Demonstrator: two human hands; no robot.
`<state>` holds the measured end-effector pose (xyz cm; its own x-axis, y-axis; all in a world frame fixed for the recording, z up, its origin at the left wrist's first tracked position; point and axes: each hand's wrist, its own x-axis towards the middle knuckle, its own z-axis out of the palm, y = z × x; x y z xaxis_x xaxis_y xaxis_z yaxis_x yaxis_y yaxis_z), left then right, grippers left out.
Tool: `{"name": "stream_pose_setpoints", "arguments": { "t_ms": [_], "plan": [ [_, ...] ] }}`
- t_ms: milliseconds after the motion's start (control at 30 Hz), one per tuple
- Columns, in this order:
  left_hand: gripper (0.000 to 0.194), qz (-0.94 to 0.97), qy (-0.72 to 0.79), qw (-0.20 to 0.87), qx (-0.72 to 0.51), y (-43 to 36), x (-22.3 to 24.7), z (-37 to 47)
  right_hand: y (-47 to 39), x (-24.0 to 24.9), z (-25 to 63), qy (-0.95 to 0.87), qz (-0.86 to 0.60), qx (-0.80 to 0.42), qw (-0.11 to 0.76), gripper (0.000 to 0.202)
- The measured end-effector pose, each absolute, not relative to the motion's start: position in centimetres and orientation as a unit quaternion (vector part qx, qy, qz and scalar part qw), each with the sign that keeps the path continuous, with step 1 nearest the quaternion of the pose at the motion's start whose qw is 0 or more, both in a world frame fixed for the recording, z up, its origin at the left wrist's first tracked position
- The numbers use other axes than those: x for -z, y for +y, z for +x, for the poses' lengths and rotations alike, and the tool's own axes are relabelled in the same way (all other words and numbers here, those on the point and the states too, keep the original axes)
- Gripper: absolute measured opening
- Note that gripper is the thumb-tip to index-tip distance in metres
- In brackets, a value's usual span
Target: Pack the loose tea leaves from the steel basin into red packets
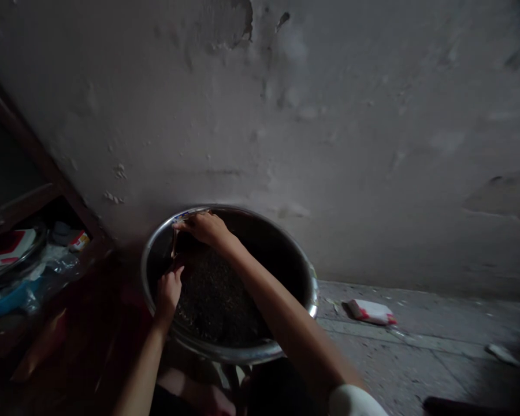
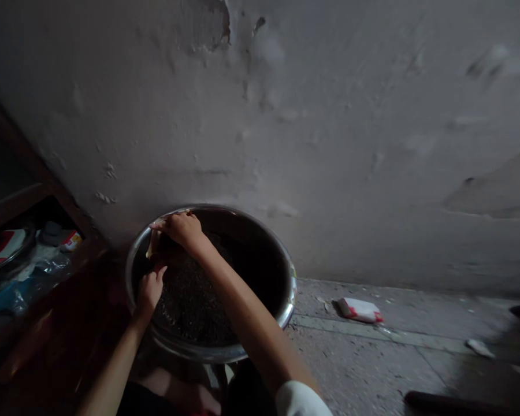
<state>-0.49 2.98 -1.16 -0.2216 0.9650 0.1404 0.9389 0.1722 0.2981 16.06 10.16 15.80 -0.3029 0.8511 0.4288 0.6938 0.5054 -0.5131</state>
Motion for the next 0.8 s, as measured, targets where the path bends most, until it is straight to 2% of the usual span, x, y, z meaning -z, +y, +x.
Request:
{"name": "stream_pose_setpoints", "arguments": {
  "t_ms": [67, 133, 233, 300, 333, 367, 400, 467, 533, 600, 667, 800],
  "plan": [
    [0.057, 0.621, 0.768, 0.033, -0.156, 2.9, 1.1, -0.5, 10.0, -16.1, 16.4, -0.806, -0.497, -0.086, 0.311, 0.035],
    [0.055, 0.63, 0.759, 0.028, -0.165, 2.9, 1.0, -0.6, 9.6, -16.0, 17.1, -0.822, -0.456, -0.09, 0.329, 0.04],
    [0.047, 0.653, 0.734, 0.035, -0.18, 3.0, 0.8, -0.6, 8.1, -14.0, 18.6, -0.786, -0.397, -0.099, 0.464, 0.035],
    [0.05, 0.65, 0.741, 0.042, -0.164, 3.2, 0.7, -0.6, 6.5, -10.8, 19.7, -0.692, -0.446, -0.081, 0.561, 0.031],
    [0.054, 0.641, 0.751, 0.041, -0.155, 3.3, 0.7, -0.6, 5.6, -8.7, 20.3, -0.64, -0.493, -0.072, 0.585, 0.035],
    [0.057, 0.632, 0.759, 0.037, -0.149, 3.3, 0.7, -0.5, 4.7, -6.3, 20.8, -0.618, -0.538, -0.078, 0.568, 0.039],
    [0.06, 0.626, 0.765, 0.03, -0.148, 3.3, 0.7, -0.5, 4.0, -3.9, 21.3, -0.621, -0.584, -0.104, 0.511, 0.043],
    [0.061, 0.623, 0.767, 0.022, -0.153, 3.3, 0.6, -0.4, 3.1, 0.6, 22.0, -0.653, -0.664, -0.21, 0.296, 0.053],
    [0.062, 0.625, 0.764, 0.02, -0.157, 3.1, 0.4, -0.4, 2.7, 4.2, 22.1, -0.638, -0.691, -0.334, 0.057, 0.091],
    [0.061, 0.625, 0.763, -0.003, -0.167, 2.8, 0.2, -0.3, 2.7, 6.3, 21.6, -0.622, -0.665, -0.406, -0.079, 0.123],
    [0.057, 0.619, 0.762, -0.042, -0.186, 2.5, 0.1, -0.3, 2.7, 7.3, 20.7, -0.638, -0.643, -0.409, -0.115, 0.132],
    [0.047, 0.614, 0.755, -0.076, -0.216, 2.1, 0.1, -0.2, 2.4, 7.6, 19.7, -0.694, -0.626, -0.342, -0.1, 0.112]
  ]
}}
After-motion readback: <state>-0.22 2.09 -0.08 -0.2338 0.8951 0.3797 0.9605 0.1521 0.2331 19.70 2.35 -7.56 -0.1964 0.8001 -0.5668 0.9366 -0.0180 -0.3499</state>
